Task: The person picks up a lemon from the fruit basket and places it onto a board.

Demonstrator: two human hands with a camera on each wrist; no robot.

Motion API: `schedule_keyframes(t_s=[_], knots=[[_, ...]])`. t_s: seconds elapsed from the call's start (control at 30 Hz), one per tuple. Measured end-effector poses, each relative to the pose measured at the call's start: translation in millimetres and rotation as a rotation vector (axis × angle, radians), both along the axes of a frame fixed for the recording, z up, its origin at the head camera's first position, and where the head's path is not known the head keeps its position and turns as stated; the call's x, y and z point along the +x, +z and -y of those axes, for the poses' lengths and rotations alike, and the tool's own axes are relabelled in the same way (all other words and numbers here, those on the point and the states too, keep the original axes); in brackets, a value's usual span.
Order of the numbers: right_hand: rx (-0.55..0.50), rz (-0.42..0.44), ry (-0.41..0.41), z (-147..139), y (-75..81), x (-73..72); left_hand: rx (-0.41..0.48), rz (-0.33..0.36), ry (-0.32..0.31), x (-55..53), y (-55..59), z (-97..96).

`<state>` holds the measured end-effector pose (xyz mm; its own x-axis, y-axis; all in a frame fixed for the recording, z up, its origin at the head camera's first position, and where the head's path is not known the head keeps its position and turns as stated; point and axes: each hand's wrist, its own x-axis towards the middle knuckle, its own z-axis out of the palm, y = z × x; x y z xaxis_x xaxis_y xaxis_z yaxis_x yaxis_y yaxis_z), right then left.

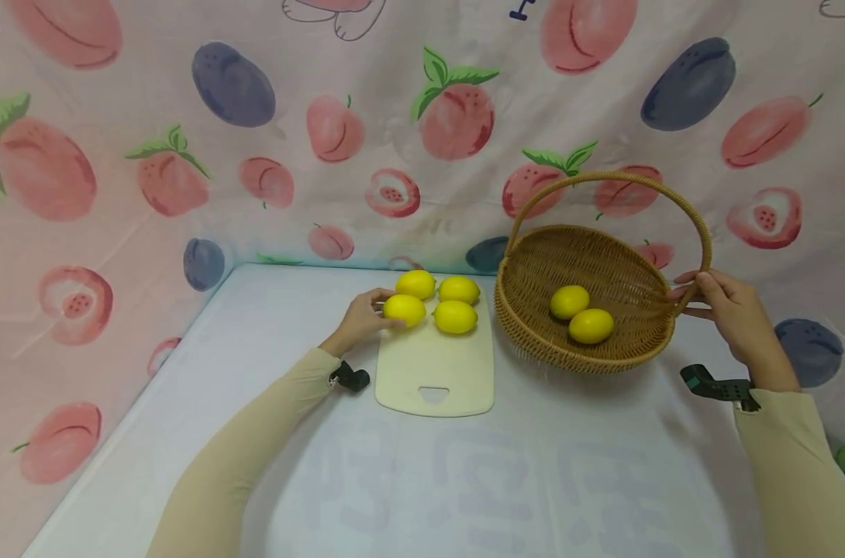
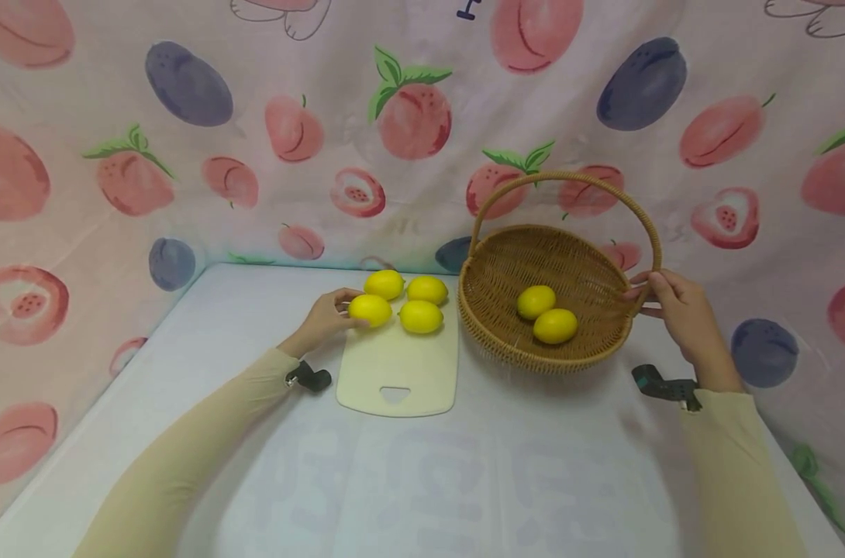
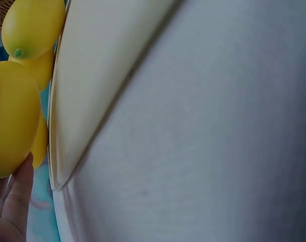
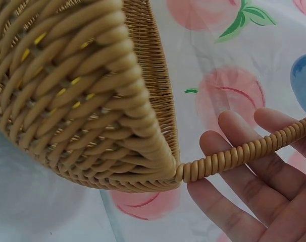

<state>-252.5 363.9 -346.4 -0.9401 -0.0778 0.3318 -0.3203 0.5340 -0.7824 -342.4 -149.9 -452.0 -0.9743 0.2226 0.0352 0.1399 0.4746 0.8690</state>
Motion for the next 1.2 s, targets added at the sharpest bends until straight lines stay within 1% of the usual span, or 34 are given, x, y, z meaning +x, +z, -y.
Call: schedule_keyframes(t_s=[0.17, 0.33, 0.57, 0.8, 0.97, 1.2], knots=[[0.003, 0.002, -0.001, 0.2, -0.2, 0.5, -0.043, -0.005, -0.003, 0.2, -1.5, -0.1], [0.002, 0.002, 0.002, 0.5, -0.7, 0.9, -0.071, 0.019, -0.018, -0.3, -4.4, 0.7], [-0.003, 0.008, 0.005, -0.6, -0.4, 0.1, -0.117, 0.043, -0.046, -0.8, -2.0, -1.1], [0.002, 0.009, 0.003, -2.5, -0.5, -2.3, -0.120, 0.066, -0.042, -4.5, -2.9, -1.6], [0.011, 0.006, -0.002, -3.0, -1.0, -3.1, -0.125, 0.064, -0.039, -8.1, -3.7, -2.0], [0.016, 0.002, 0.002, -1.6, 0.6, -2.9, -0.150, 0.059, -0.044, -8.7, -1.4, -2.6]])
